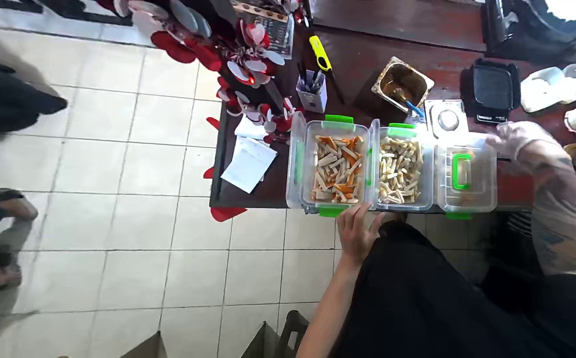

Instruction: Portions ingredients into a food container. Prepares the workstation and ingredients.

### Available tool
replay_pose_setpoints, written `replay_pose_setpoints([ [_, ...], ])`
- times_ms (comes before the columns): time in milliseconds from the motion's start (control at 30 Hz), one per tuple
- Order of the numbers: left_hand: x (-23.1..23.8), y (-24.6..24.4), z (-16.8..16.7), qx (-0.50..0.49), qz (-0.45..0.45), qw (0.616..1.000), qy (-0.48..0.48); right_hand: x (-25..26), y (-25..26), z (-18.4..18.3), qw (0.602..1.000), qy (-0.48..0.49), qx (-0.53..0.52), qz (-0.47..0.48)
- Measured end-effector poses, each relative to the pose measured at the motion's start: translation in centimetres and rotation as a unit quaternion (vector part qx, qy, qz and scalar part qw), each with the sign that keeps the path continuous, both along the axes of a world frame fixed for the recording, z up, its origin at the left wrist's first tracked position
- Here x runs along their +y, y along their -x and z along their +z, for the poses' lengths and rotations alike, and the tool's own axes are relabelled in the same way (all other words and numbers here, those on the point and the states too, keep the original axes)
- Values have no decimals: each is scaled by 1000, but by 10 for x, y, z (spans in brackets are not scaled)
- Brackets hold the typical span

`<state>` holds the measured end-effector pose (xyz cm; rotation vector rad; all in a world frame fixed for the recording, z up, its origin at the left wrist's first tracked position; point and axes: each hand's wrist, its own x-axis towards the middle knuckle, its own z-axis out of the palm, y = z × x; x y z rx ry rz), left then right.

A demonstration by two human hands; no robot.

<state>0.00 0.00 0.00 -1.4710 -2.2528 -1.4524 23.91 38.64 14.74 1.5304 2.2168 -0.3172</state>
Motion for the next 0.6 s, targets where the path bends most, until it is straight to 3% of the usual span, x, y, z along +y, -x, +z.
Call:
replay_pose_setpoints([
  [100,5,-4,0,-6,-38,999,-38,-27,-72,-58,979,63,163,-102],
  [200,13,-5,-1,4,-71,996,-44,-38,-101,-86,956,75,226,-170],
  [333,19,-4,0,23,-97,994,-38,-47,-90,-60,968,27,198,-154],
  [433,18,-3,-2,32,-103,994,-30,-65,-64,-9,955,6,255,-152],
  [533,14,-3,-3,27,-101,994,-24,-84,-28,33,946,16,299,-122],
  [600,9,-3,-5,23,-98,995,-25,-98,-4,39,950,36,291,-103],
])
